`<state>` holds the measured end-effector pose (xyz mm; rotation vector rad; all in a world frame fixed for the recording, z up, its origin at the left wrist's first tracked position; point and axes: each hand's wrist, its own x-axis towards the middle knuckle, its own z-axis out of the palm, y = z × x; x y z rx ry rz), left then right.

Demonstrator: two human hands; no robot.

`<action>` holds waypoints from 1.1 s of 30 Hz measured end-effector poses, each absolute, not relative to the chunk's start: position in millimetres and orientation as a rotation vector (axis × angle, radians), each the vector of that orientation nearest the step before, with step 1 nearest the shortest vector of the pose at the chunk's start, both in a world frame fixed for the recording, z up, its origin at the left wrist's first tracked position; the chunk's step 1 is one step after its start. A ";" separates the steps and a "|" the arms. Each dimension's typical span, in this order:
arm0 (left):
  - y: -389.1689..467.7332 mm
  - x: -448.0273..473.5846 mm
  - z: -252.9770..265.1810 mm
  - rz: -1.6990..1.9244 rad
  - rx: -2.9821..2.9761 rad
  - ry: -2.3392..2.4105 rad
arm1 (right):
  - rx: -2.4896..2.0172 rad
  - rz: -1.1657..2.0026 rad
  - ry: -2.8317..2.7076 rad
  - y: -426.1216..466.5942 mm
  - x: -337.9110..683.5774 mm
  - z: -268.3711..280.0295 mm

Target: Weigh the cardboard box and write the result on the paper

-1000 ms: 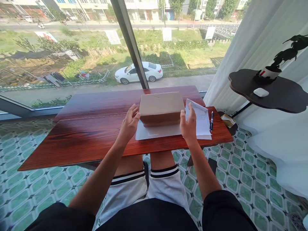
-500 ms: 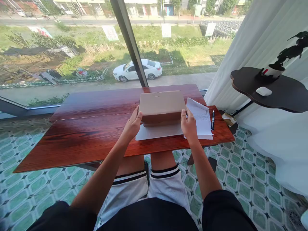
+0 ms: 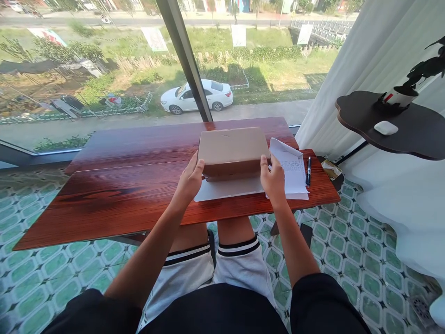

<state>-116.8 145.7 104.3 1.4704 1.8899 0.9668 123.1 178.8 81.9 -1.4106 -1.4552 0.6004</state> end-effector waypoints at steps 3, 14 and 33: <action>143.7 -115.6 105.1 0.974 1.466 1.903 | -1.417 0.587 -1.463 179.0 123.8 83.7; 140.1 -116.9 109.6 1.028 1.460 1.890 | -1.400 0.605 -1.479 175.5 121.7 88.6; 114.9 -157.0 123.5 1.267 1.444 1.928 | -1.288 0.645 -1.516 156.5 77.4 121.8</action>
